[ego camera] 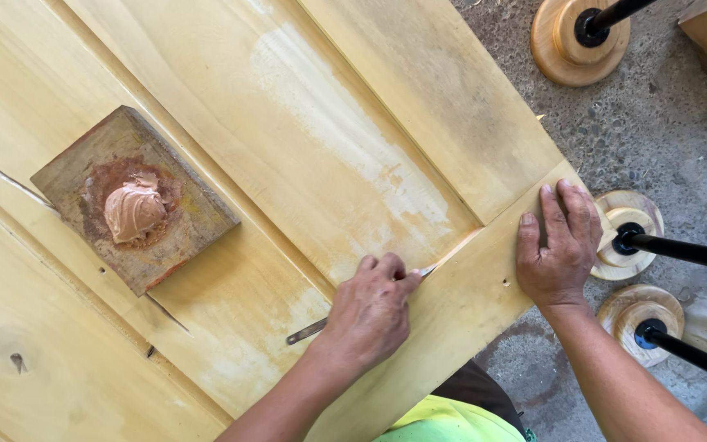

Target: The person applies wood filler to cracks, knots, and holes in a large wooden panel. They scoop filler from a small board with a spatula and press it into defects along the panel's frame rails, working across different spots on the panel.

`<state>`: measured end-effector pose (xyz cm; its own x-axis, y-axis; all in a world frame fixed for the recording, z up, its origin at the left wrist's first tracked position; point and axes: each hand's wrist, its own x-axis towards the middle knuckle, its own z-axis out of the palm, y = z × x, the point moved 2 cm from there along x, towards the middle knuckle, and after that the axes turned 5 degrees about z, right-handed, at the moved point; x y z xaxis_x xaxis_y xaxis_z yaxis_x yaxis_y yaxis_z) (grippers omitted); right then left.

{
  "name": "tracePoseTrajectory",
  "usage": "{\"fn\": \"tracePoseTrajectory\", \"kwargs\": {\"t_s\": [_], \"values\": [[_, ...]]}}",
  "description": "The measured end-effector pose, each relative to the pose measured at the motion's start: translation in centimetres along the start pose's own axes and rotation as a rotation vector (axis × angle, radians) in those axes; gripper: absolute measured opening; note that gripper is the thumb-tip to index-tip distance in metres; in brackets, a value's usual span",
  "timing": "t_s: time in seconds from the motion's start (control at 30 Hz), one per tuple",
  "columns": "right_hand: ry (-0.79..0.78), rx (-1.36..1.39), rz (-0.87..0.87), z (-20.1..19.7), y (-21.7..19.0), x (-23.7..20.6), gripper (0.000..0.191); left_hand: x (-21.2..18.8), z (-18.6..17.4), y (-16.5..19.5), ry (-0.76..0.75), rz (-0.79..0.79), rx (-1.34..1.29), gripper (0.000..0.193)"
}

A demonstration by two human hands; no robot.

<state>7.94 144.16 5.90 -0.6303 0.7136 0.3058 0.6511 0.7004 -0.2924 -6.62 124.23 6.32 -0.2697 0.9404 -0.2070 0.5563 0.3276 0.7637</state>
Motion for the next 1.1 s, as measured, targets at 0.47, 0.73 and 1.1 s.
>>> {"fn": "tracePoseTrajectory", "kwargs": {"t_s": [0.47,0.73,1.1], "values": [[0.004,0.004,-0.024,-0.1,-0.3,0.2,0.041,4.8,1.7,2.0,0.005,0.073,0.038,0.022],[-0.006,0.010,-0.015,0.4,0.7,-0.4,0.042,-2.2,0.1,0.0,0.042,-0.023,-0.025,0.040],[-0.057,0.179,0.070,-0.5,-1.5,-4.4,0.029,-11.8,0.5,-2.0,0.569,-0.514,-0.576,0.029]]}}
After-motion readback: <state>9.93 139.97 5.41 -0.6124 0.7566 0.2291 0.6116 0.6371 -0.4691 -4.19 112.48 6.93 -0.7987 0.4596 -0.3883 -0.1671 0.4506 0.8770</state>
